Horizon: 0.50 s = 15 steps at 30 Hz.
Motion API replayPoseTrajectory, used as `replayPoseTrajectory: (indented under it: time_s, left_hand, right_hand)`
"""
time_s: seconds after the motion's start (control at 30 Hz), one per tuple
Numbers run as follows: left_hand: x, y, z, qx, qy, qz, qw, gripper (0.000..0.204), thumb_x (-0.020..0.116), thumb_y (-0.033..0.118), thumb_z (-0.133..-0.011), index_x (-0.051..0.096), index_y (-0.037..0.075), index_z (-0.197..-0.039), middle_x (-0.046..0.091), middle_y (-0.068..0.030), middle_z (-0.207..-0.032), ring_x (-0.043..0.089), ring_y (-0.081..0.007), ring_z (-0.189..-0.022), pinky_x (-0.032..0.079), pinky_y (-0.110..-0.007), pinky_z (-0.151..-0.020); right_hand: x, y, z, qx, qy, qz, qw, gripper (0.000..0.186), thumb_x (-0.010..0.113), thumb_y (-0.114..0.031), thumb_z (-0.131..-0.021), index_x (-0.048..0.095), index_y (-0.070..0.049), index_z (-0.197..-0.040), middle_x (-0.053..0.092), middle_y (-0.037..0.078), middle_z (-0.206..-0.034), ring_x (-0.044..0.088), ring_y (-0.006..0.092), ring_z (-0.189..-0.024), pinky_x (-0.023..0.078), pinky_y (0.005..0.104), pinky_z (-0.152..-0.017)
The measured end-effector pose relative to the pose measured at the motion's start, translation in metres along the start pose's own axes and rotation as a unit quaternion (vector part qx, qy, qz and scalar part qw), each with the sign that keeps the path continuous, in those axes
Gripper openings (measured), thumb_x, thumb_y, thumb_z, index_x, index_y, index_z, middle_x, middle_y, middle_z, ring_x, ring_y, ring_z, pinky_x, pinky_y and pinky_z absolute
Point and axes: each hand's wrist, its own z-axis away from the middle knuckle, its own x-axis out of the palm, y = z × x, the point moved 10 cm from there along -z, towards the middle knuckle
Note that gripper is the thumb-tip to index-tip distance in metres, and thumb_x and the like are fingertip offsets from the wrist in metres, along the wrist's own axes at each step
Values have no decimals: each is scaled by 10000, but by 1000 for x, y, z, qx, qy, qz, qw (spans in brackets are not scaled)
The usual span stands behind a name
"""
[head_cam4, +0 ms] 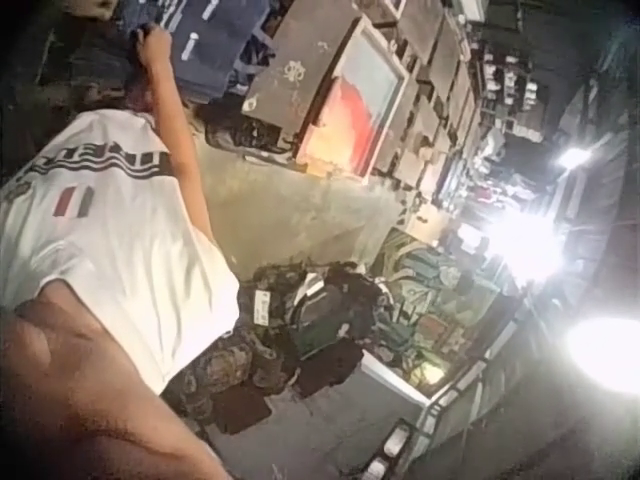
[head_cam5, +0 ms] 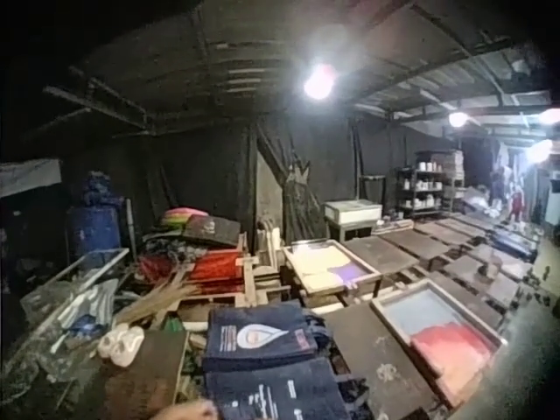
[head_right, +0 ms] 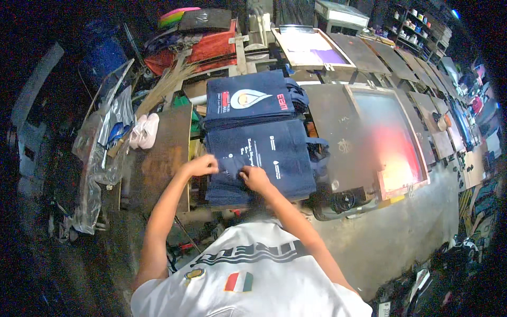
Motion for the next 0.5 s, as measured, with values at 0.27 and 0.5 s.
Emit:
replayPoseTrajectory:
  time_s: [0.27,0.5]
  left_hand:
    - [5,29,-74,22,195,-122,973,200,690,260,-887,638,68,-903,630,-123,-963,581,-348,-981,477,-458,-847]
    - [-12,58,-53,44,265,-93,959,196,765,228,-813,665,85,-903,646,-95,-965,585,-316,-967,472,-425,-856]
  right_hand:
    - [-39,-74,32,-177,175,122,961,378,630,-94,-803,607,-27,-1174,593,137,-1204,567,319,-1122,444,450,-941]
    - [8,-68,11,-80,-8,237,968,155,588,-128,-827,674,-57,-935,669,99,-992,645,267,-948,532,396,-804]
